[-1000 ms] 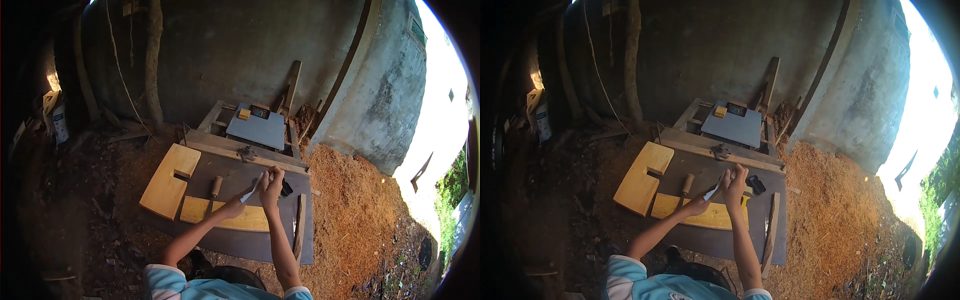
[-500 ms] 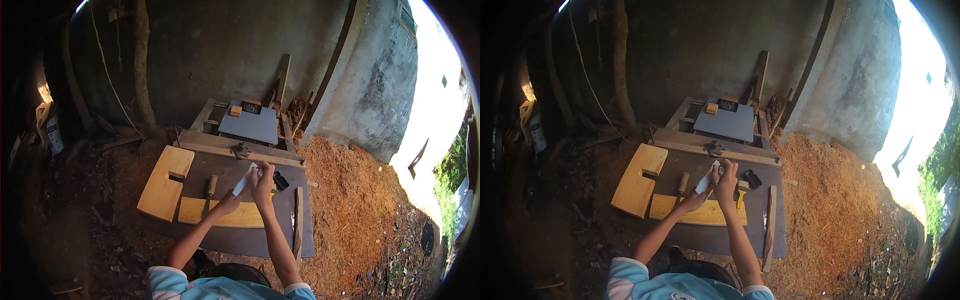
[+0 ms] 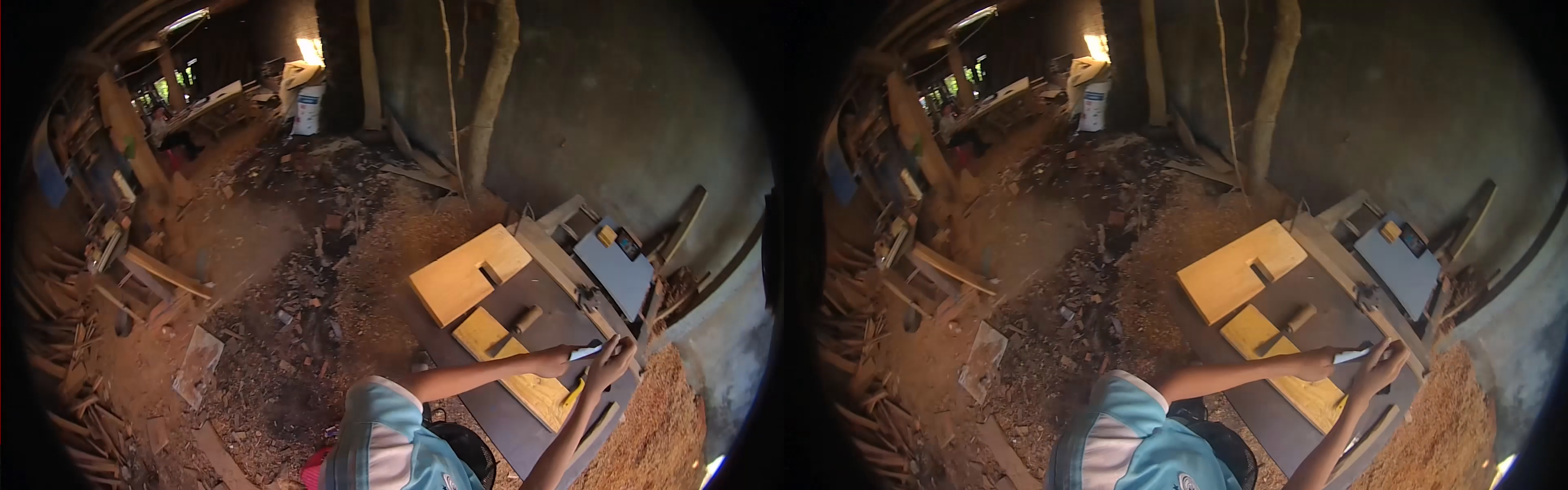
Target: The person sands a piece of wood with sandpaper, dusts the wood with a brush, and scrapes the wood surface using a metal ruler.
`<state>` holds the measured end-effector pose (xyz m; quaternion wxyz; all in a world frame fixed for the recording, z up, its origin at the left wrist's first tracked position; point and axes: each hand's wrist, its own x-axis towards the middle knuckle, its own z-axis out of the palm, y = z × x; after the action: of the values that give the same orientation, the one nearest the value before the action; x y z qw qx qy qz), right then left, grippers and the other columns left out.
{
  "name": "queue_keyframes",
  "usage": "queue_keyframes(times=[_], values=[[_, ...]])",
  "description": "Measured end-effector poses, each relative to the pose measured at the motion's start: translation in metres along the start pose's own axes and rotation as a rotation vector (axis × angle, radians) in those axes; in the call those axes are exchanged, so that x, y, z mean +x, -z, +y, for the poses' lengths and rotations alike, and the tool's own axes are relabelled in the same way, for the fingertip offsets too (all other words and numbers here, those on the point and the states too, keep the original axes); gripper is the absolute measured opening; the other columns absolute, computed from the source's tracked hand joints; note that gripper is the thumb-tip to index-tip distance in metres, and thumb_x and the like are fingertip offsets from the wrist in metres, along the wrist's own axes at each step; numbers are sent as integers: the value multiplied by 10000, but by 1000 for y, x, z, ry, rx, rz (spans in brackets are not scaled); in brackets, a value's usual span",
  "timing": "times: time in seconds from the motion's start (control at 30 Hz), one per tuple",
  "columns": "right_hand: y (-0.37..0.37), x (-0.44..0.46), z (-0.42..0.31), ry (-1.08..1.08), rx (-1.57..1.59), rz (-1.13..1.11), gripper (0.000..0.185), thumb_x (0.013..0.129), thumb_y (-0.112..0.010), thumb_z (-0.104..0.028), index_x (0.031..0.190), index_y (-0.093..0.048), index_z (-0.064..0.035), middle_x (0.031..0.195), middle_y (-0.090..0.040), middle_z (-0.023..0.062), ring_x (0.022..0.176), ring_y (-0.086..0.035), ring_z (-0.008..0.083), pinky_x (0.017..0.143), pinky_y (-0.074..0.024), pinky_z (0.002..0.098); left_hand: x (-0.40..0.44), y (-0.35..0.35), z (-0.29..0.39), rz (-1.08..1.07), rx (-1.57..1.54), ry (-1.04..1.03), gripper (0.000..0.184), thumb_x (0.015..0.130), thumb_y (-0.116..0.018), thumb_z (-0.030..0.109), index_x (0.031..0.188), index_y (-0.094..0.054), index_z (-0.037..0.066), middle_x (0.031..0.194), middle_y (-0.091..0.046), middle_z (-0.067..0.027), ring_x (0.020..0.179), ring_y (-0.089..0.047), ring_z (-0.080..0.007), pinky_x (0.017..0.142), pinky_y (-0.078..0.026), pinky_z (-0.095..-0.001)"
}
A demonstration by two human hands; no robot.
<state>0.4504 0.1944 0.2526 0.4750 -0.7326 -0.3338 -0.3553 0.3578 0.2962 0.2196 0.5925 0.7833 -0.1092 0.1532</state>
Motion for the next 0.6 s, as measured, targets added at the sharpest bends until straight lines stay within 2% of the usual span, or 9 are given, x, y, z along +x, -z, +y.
queue_keyframes(times=[0.07,0.13,0.2,0.27,0.4,0.47,0.5,0.57,0.6], values=[[-7,4,-11,-27,23,-19,200,884,-509,-174,859,-443,13,755,-435,120,623,-437,239,539,-378,319,8,-5,-37,112,77,-115,566,789,-342,-67,1334,-334,88,1227,-476,-224,1093,-503,-289,907,-390,-320],[-15,6,-16,35,23,7,200,876,-521,-169,845,-445,13,746,-429,116,608,-421,230,534,-369,315,3,-18,-84,158,96,19,540,786,-364,-49,1312,-358,73,1210,-487,-229,1103,-493,-304,913,-383,-340],[-19,7,-24,50,59,12,198,866,-536,-161,836,-449,14,736,-424,111,595,-410,219,529,-363,314,-11,-25,-131,166,78,408,497,783,-390,-21,1276,-400,46,1189,-501,-231,1108,-485,-311,912,-379,-358],[-20,9,-34,17,130,-19,194,854,-554,-150,833,-455,16,726,-419,106,586,-403,208,524,-359,314,-33,-21,-163,151,181,367,402,799,-402,49,1194,-447,-11,1103,-540,-249,1053,-515,-354,862,-415,-389],[-25,6,-21,-22,135,-40,173,844,-566,-133,864,-479,15,722,-425,84,570,-390,189,494,-331,303,-18,-6,-132,69,235,541,339,794,-417,73,1090,-501,-67,1054,-546,-289,1003,-540,-387,817,-434,-417],[-28,6,-9,96,110,13,199,849,-566,-155,910,-485,18,728,-416,62,609,-397,169,476,-308,295,-4,-3,-115,101,158,459,359,752,-402,16,1087,-512,-51,959,-578,-275,931,-567,-369,774,-437,-396],[-27,5,-7,18,119,-26,202,834,-585,-146,899,-486,17,746,-433,84,648,-439,209,540,-349,317,4,1,-81,102,103,436,402,732,-385,-21,1113,-513,-21,892,-602,-256,870,-591,-344,740,-441,-375],[-23,1,-2,-64,209,-74,197,822,-596,-122,905,-486,19,775,-463,100,698,-490,239,632,-411,340,11,0,-44,209,79,-3,473,711,-377,-56,1175,-466,-26,915,-589,-256,849,-585,-320,751,-436,-346],[-23,1,0,-145,296,-107,189,818,-596,-108,907,-486,18,784,-469,93,699,-492,234,638,-417,338,16,9,-23,101,103,71,502,706,-388,-57,1205,-439,-20,960,-581,-252,887,-578,-311,769,-433,-337]])
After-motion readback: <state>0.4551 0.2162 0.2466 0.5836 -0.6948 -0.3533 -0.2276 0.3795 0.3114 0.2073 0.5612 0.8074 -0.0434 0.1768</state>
